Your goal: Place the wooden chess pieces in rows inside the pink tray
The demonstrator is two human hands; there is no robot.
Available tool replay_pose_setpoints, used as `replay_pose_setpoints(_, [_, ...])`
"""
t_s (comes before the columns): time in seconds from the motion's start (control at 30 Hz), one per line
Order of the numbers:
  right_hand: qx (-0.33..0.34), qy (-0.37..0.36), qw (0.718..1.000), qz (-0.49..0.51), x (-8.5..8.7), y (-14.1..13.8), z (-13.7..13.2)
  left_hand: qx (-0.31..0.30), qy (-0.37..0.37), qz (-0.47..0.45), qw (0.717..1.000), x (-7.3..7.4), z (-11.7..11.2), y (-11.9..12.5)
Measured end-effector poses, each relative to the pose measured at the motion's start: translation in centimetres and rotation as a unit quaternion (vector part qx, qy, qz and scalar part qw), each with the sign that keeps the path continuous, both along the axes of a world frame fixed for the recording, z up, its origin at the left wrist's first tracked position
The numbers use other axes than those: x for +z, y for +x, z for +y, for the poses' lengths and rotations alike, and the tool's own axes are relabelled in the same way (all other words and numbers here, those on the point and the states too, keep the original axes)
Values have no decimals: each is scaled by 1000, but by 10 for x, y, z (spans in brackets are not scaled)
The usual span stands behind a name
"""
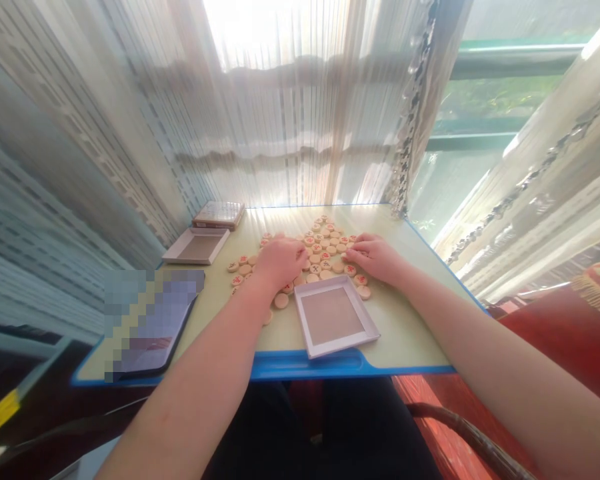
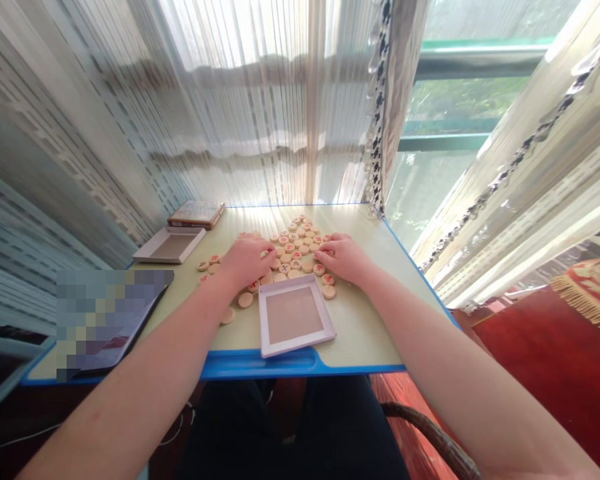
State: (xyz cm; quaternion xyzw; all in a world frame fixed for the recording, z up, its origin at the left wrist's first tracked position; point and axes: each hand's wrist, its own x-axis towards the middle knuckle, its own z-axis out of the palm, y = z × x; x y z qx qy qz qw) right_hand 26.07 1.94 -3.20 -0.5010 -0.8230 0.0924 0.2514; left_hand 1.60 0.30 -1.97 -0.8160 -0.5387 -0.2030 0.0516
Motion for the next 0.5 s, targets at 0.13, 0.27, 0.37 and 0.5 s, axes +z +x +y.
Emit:
replay_pose_setpoints(0.13, [-13,34,999,-3,-5,-1,3,-1,-3,0,1000,0,-1,1])
replay_pose_setpoints(0.27, [-62,59,995,47,-5,-4,1,4,-19,-10,1000,2,-3,1])
replay_pose_setpoints(0.37, [-70,69,995,33,-4,-5,0,8,-30,-21,999,3,-4,3])
replay_pose_setpoints(0.5, [-51,46,997,-33,-5,-4,-1,-5,-42,-27,999,1,-3,6])
